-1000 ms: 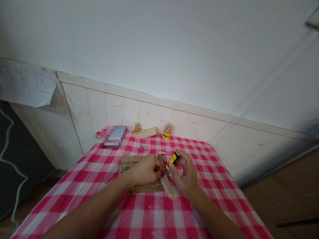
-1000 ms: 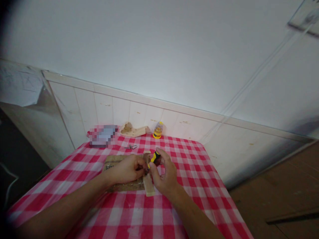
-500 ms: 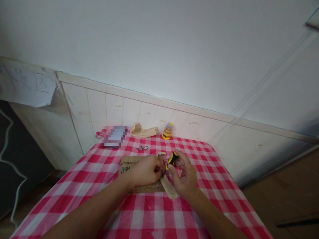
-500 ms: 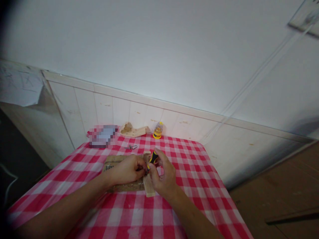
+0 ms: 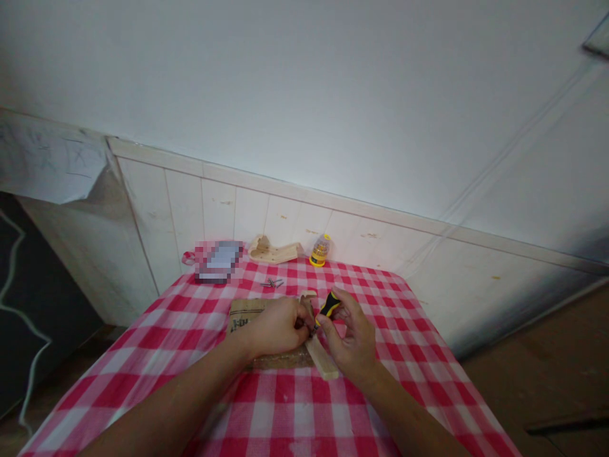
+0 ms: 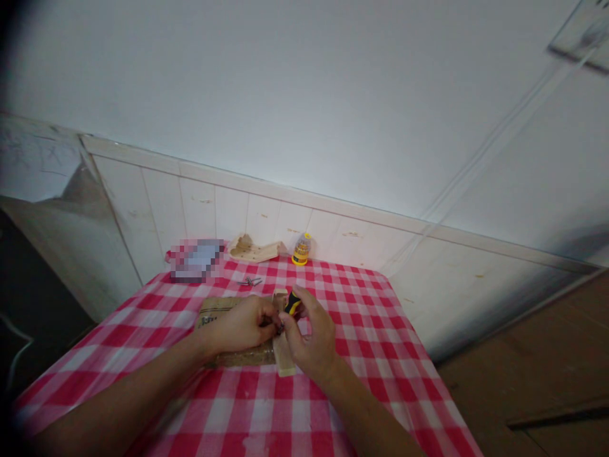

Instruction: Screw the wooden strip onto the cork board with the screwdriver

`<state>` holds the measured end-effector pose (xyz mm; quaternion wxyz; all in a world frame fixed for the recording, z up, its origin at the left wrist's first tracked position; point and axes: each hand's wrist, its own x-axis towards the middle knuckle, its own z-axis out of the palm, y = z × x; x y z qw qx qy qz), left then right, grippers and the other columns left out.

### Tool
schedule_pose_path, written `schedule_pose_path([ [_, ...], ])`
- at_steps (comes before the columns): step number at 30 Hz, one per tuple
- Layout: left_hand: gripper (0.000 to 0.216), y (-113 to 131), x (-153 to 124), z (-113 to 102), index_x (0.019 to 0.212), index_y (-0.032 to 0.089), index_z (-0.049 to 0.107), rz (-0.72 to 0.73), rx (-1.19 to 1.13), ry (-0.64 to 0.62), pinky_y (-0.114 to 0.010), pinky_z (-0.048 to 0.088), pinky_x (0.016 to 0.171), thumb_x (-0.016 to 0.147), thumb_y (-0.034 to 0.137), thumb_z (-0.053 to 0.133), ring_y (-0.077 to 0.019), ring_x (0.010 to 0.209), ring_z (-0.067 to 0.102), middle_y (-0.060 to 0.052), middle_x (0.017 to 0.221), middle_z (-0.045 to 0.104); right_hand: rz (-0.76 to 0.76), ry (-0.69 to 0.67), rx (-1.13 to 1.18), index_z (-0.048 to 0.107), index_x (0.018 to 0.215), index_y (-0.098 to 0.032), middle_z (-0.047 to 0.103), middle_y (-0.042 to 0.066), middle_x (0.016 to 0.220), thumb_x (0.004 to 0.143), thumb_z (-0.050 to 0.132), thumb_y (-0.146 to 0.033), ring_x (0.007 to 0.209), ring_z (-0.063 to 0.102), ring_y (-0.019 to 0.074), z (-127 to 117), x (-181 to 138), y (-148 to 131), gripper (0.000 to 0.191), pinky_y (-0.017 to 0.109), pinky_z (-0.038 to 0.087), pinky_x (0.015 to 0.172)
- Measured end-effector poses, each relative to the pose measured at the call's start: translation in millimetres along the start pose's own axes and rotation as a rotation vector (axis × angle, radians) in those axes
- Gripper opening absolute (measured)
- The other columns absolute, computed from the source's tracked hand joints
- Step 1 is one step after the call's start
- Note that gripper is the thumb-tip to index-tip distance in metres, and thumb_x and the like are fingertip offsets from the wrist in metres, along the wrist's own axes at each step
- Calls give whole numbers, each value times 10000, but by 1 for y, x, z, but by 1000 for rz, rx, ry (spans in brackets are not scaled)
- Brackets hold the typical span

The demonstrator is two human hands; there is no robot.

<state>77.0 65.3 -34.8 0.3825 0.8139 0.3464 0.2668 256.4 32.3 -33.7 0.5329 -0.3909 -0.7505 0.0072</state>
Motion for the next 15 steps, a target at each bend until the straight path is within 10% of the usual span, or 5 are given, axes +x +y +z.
schedule_pose_path([
  [15, 249, 0, 1, -2, 784, 143, 741, 56, 23, 12, -215, 464, 604, 740, 59, 510, -146, 676, 664, -35, 786, 761, 20, -116, 228, 405, 1439, -267, 699, 126, 1173, 944, 538, -144, 974, 736, 232, 1, -5, 2, 527, 413, 636, 834],
])
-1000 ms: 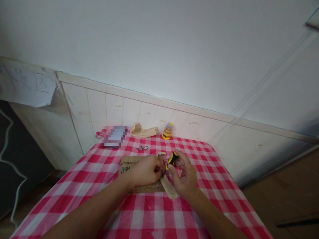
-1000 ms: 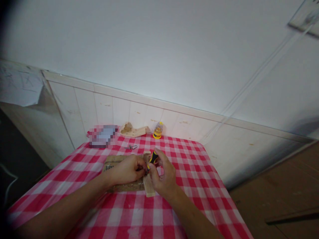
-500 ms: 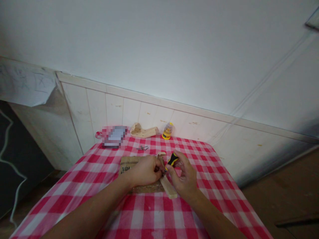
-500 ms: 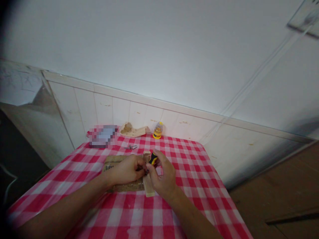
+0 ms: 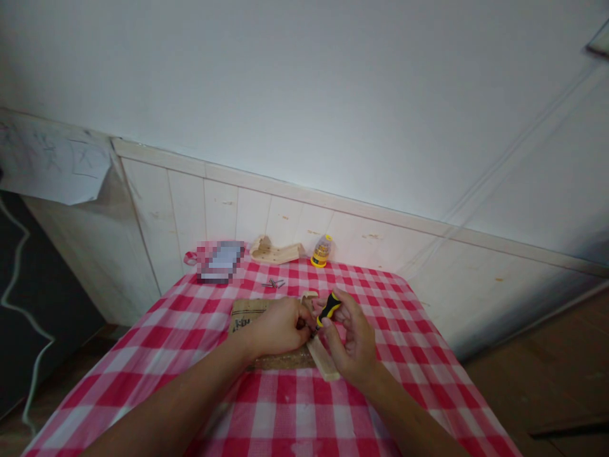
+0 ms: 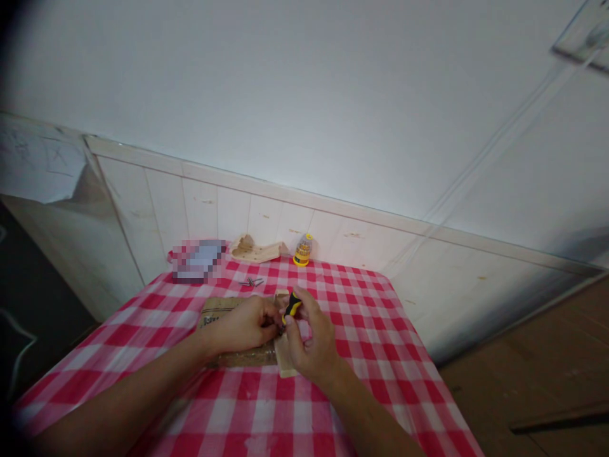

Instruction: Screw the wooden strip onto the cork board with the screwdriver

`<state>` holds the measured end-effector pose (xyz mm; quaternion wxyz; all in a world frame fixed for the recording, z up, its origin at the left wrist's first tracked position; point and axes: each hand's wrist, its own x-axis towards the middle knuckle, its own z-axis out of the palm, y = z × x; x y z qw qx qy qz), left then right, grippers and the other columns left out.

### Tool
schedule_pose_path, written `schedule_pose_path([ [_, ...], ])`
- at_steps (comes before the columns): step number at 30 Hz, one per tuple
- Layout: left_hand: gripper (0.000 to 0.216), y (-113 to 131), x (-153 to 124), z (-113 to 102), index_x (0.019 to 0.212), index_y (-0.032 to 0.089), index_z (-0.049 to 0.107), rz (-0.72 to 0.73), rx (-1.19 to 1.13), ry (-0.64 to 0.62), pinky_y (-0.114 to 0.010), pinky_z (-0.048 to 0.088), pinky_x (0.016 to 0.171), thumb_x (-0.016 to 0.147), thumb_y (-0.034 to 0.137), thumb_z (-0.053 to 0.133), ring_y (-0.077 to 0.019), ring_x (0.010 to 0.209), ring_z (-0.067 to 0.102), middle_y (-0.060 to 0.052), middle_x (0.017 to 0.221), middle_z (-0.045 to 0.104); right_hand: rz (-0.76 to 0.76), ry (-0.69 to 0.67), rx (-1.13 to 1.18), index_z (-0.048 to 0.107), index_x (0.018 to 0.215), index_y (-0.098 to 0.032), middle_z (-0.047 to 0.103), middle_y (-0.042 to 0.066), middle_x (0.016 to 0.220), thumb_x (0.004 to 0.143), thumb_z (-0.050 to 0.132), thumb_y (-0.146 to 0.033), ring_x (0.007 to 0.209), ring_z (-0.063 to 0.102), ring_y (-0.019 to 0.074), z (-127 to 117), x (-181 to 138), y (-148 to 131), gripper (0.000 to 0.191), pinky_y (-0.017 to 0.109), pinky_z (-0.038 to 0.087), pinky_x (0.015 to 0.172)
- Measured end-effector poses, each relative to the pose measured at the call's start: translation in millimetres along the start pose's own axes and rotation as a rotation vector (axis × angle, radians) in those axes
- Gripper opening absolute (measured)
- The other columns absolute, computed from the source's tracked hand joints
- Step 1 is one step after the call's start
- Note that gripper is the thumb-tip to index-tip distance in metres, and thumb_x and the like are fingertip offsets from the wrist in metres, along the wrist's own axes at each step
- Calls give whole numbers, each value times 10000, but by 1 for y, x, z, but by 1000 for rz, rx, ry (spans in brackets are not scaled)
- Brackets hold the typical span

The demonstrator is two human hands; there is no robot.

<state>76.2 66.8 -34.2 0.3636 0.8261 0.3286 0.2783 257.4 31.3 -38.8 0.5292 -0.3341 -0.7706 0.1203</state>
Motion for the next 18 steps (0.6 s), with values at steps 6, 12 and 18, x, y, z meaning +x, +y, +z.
schedule_pose_path([
  [6, 259, -1, 0, 0, 808, 148, 750, -15, 12, -7, -217, 443, 582, 755, 79, 506, -146, 655, 652, -30, 779, 761, 21, 18, -33, 429, 1428, -266, 713, 124, 1135, 936, 564, -155, 899, 744, 224, 0, 1, -2, 522, 386, 640, 792],
  [12, 276, 3, 0, -1, 804, 142, 768, -4, -1, 0, -215, 432, 578, 737, 73, 509, -144, 643, 635, -29, 747, 755, -28, 67, -167, 484, 1379, -262, 720, 101, 1091, 888, 629, -158, 815, 739, 207, -2, 2, -3, 522, 350, 635, 726],
  [18, 265, 5, -2, -3, 801, 137, 773, -32, 17, -1, -210, 402, 554, 732, 88, 521, -141, 633, 621, -31, 725, 746, -83, 105, -270, 525, 1346, -254, 721, 92, 1078, 870, 663, -179, 813, 729, 205, -2, 5, -6, 501, 344, 629, 720],
])
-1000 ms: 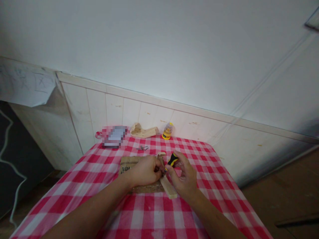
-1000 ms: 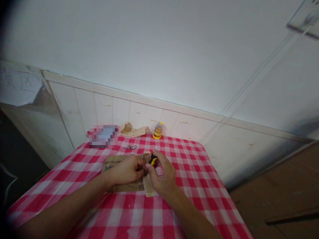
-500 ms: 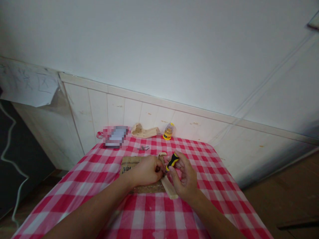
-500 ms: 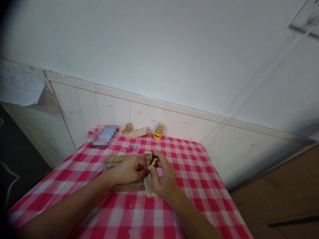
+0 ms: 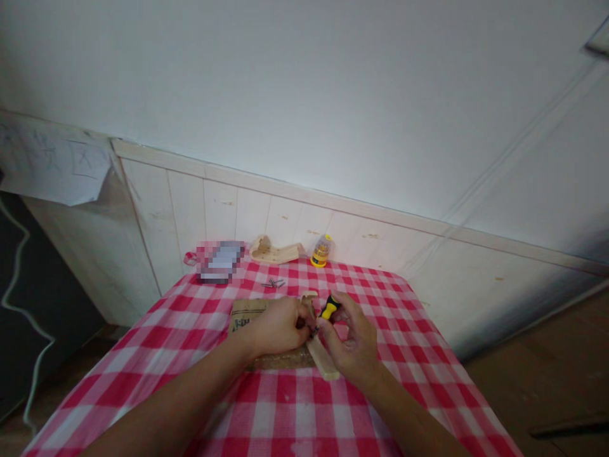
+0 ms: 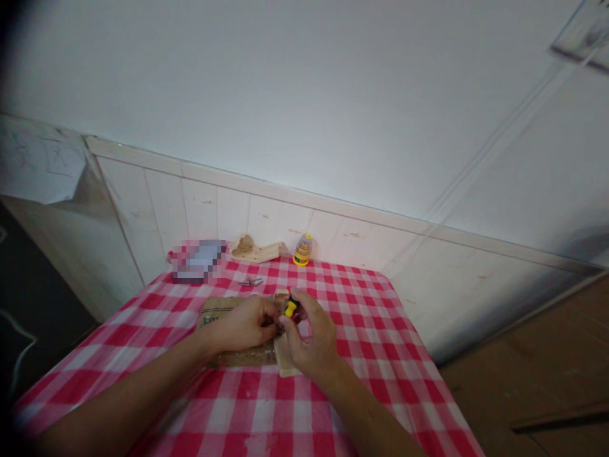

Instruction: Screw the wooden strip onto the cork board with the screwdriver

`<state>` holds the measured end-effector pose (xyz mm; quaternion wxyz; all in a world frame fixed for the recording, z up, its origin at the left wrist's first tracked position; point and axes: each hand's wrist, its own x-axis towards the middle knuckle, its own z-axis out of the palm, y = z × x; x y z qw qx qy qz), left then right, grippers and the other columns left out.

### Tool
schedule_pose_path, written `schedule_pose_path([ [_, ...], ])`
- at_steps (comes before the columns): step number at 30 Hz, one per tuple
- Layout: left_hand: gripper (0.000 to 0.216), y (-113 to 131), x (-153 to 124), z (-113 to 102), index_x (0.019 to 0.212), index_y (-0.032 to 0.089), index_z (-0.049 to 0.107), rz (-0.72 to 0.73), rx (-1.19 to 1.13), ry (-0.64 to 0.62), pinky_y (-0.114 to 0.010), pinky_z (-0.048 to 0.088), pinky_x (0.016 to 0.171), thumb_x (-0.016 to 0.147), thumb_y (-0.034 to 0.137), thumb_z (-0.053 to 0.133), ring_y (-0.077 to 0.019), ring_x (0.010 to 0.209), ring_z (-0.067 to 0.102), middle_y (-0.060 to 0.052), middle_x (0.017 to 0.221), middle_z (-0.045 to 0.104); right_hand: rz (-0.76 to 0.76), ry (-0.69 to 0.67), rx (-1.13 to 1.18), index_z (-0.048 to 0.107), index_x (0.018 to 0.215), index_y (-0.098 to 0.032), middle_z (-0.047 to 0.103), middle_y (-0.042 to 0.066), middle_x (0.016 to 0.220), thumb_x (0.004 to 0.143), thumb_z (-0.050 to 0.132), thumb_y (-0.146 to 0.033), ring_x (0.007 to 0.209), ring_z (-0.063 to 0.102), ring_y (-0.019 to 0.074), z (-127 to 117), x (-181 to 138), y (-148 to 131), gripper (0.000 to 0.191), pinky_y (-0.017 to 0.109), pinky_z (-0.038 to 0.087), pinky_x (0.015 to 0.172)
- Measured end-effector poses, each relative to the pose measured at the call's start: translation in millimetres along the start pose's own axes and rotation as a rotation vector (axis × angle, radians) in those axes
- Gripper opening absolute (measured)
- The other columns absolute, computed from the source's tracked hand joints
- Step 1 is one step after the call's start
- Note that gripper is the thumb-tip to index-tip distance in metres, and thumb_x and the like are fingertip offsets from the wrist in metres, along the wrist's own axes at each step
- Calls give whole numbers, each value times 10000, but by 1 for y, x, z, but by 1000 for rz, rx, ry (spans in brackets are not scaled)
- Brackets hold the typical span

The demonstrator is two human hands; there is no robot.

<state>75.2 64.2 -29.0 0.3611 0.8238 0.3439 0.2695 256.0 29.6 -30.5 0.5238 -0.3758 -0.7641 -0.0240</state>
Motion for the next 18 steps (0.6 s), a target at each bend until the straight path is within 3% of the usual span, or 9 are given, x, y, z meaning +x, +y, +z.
schedule_pose_path([
  [13, 256, -2, 1, 0, 800, 133, 775, -12, 24, -2, -236, 428, 558, 760, 124, 522, -169, 623, 642, -55, 758, 772, -44, 42, 38, 527, 1340, -277, 704, 94, 1116, 841, 712, -153, 930, 721, 243, 3, 0, 1, 547, 380, 638, 773],
  [18, 304, -3, 2, 2, 835, 138, 780, 26, -60, -4, -216, 454, 589, 721, 59, 509, -156, 659, 664, -42, 776, 775, 34, -45, 190, 427, 1435, -276, 688, 117, 1152, 893, 592, -114, 933, 732, 240, 3, -7, 4, 589, 406, 641, 788],
])
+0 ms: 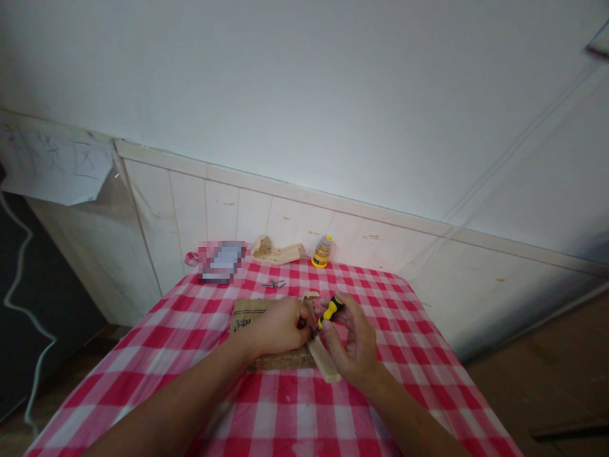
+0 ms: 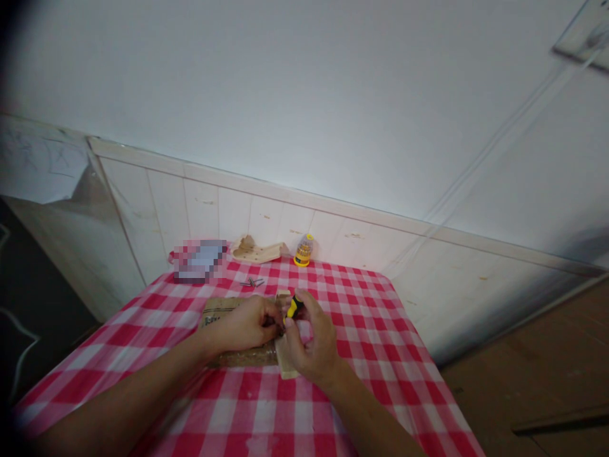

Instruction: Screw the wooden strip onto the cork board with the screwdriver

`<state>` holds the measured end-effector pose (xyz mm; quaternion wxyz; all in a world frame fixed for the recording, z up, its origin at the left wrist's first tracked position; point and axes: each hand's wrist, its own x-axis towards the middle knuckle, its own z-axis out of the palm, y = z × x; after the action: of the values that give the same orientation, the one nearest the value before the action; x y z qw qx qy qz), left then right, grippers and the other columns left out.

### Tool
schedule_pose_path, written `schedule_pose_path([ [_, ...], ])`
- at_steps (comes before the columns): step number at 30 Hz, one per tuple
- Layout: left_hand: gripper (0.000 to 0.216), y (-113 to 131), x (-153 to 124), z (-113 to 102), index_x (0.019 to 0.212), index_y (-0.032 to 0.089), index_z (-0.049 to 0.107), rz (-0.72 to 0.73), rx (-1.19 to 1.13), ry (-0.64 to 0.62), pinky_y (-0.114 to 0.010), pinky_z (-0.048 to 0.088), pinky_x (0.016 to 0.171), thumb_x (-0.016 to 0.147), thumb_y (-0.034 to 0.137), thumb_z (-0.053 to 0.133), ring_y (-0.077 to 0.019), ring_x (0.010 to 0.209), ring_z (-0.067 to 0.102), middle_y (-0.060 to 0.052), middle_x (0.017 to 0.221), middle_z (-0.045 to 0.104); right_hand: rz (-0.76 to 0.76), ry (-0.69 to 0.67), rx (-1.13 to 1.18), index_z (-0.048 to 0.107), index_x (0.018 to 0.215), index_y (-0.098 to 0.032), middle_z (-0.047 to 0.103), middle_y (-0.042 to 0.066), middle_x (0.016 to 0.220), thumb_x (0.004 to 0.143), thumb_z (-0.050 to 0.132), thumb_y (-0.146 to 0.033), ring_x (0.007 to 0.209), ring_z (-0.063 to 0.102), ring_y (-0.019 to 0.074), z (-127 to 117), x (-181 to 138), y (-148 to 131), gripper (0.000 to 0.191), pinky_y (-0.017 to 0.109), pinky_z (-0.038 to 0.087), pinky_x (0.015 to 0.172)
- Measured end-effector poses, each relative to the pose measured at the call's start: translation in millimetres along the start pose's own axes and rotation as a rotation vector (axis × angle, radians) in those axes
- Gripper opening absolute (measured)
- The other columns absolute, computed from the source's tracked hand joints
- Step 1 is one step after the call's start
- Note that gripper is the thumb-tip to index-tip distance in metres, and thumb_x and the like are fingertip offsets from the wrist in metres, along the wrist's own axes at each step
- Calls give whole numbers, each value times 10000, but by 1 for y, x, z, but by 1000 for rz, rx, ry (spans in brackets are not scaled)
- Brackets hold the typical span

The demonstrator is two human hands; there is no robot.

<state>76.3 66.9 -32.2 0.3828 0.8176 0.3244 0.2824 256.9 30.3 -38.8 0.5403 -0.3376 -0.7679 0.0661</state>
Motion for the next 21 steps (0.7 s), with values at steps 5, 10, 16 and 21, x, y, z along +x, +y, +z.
schedule_pose_path([
  [5, 285, -7, 1, 3, 803, 138, 764, 18, -28, 3, -208, 448, 572, 718, 49, 507, -146, 643, 655, -35, 759, 762, 58, -24, 76, 385, 1461, -276, 690, 124, 1145, 924, 543, -116, 909, 738, 230, 1, -2, -1, 582, 402, 638, 786],
  [10, 282, -4, 1, 2, 818, 144, 769, 5, 2, -6, -210, 442, 576, 731, 56, 515, -147, 651, 657, -35, 778, 768, 47, -17, 49, 403, 1448, -279, 693, 122, 1136, 920, 558, -124, 902, 733, 228, 1, -2, 0, 573, 398, 636, 785],
  [16, 298, 2, 0, -1, 827, 147, 783, 4, -15, -3, -212, 467, 612, 729, 53, 517, -151, 674, 670, -39, 791, 777, 40, -8, -23, 448, 1413, -272, 685, 126, 1146, 887, 605, -125, 896, 728, 230, -2, -2, 0, 568, 391, 637, 768],
  [21, 308, 2, 0, -2, 838, 144, 787, -14, -8, -4, -206, 444, 587, 715, 56, 519, -142, 651, 650, -32, 769, 767, 15, 1, -39, 475, 1396, -271, 687, 118, 1157, 877, 617, -131, 921, 725, 236, -3, 0, -1, 556, 379, 632, 762],
])
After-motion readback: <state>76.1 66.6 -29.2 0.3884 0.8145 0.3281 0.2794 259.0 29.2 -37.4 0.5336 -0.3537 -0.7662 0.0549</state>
